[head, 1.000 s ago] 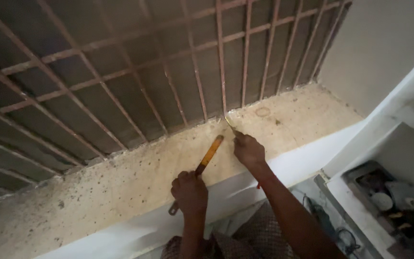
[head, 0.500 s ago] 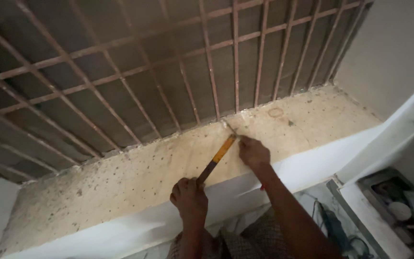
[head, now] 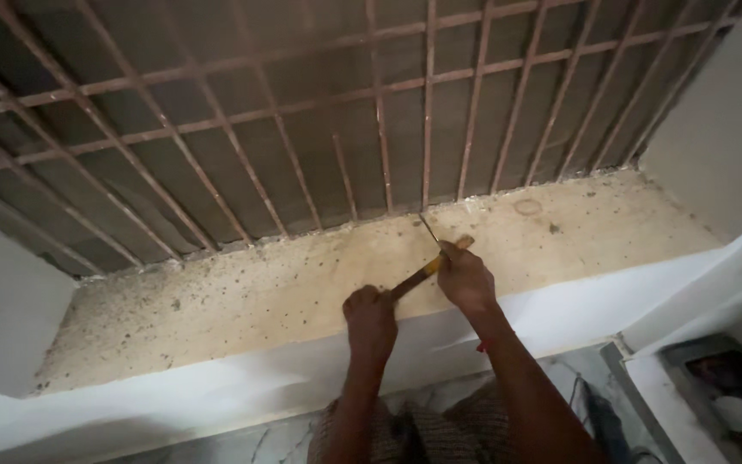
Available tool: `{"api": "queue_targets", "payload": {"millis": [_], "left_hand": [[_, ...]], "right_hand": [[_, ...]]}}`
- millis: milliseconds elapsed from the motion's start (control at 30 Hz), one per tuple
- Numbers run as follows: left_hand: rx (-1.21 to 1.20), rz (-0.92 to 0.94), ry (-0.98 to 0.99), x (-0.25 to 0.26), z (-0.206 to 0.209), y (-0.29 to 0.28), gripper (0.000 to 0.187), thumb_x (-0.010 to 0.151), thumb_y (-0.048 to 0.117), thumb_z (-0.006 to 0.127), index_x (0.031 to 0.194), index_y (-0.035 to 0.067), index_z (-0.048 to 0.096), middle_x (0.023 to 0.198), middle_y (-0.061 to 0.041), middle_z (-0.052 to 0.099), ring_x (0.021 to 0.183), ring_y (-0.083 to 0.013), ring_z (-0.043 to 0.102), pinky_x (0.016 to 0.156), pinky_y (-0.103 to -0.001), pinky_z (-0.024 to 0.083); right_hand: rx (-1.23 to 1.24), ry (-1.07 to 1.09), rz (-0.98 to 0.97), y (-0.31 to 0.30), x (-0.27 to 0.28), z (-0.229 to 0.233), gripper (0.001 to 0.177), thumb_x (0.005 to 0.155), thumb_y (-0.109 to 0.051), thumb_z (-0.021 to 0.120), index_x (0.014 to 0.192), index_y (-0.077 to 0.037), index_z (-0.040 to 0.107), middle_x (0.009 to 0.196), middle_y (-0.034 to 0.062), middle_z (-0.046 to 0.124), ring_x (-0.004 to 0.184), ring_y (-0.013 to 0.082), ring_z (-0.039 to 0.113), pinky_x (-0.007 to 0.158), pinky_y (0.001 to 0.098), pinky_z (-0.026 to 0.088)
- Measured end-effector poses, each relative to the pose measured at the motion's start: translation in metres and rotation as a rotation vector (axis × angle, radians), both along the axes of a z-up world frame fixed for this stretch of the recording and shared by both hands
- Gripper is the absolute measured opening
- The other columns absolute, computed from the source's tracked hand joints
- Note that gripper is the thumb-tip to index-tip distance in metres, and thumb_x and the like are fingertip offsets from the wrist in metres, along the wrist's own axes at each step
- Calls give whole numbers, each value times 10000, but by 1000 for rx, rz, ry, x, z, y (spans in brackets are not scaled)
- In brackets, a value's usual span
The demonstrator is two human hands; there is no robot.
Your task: The person cleans debris and dust from a window sill and the base of a metal security grate by hand and using a screwdriver to scrape the crevices.
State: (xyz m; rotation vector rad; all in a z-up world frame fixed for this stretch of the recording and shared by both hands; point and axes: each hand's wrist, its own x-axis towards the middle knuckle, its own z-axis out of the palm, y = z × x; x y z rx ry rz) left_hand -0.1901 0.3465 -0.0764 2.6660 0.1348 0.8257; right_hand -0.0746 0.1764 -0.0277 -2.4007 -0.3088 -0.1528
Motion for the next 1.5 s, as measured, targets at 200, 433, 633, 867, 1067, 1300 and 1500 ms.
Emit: {"api": "queue_targets", "payload": {"millis": [200,433,633,867,1067,1300,1500], "left_hand": [[43,-191,-87,45,12,-12,108,870,127,651,917,87,740,981,-128,623,999,-352,577,889,-527,433],[20,-228,17,38,30,-14,149,928,139,625,810,53,652,853,-149,626,869,-351,617,824,-508,470],[-30,-241,-211,34,33,-16,100,872,125,655,816,42,645,835,-155,632,850,-368,616,804,-522,463],[-15,-206,-219,35,19,-17,95,855,136,667,869,43,667,847,-141,633,849,-360,609,806,-507,465],[-26,-245,-194,31,29,-17,72,880,124,658,908,72,698,833,-105,644,858,-328,620,792,-498,457],[-53,-235,-269,31,37,-20,93,872,128,683,925,54,702,839,-122,645,853,-334,616,788,-497,464],[-33,-232,-403,30,30,-20,80,943,108,644,939,29,652,919,-132,644,912,-333,635,846,-481,494]], "right_hand": [[-169,84,-2,24,40,-7,400,902,-210,569,1283,-162,680,1115,169,744,1071,380,702,895,511,566],[-208,229,-54,33,33,11,342,971,-259,541,1251,-129,688,1148,183,738,1096,400,695,939,522,547],[-13,104,-81,21,-2,30,370,945,-281,542,1265,-180,697,1109,188,735,1072,396,684,929,509,540],[10,34,12,61,24,-13,376,918,-276,556,1242,-174,719,1146,182,731,1088,400,679,931,501,552],[41,80,-62,46,24,-15,360,969,-333,540,1243,-194,729,1175,188,713,1099,425,664,938,525,531],[65,283,-62,48,13,22,349,941,-334,578,1222,-209,743,1076,196,739,1037,389,697,921,476,548],[194,74,25,29,11,-1,318,960,-289,558,1166,-114,726,989,221,749,940,387,731,833,465,565]]}}
